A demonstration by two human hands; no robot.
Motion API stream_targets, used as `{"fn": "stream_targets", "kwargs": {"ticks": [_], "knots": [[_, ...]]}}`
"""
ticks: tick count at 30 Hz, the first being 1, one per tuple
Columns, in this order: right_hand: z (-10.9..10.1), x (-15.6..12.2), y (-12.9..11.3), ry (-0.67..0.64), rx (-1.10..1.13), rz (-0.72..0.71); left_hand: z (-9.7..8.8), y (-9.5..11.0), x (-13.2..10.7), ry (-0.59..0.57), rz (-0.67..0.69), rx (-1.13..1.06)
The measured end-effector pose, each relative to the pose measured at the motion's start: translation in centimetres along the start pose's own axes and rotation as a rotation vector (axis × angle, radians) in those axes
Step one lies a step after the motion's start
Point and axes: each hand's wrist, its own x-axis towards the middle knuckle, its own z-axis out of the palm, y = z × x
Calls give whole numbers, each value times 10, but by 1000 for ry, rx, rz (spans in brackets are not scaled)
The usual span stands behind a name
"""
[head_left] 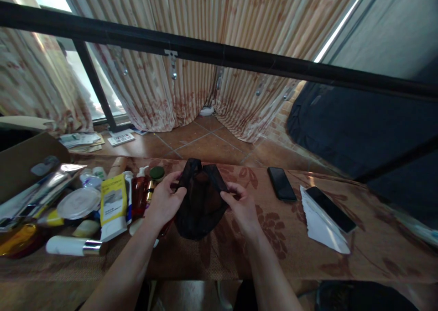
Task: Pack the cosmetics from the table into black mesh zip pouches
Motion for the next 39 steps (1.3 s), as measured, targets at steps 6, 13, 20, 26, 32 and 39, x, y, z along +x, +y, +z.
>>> {"fn": "stream_targets", "kwargs": {"ticks": [6,13,20,26,32,39], "knots": [[10,-3,-1,24,-2,-47,3,-3,-1,-34,12,13],[20,-5,-5,-55,11,-26,3,5,-5,-154,-31,-108],[38,-9,1,-63,-60,22,16,7,-16,-313,12,-14],[55,-13,0,-14,-255,-52,38,6,-26,-273,38,85],[64,-14,-2,14,-356,-68,40,8,-26,-257,5,134],[66,-16,-4,24,-365,-61,39,8,-27,-246,19,107]]}}
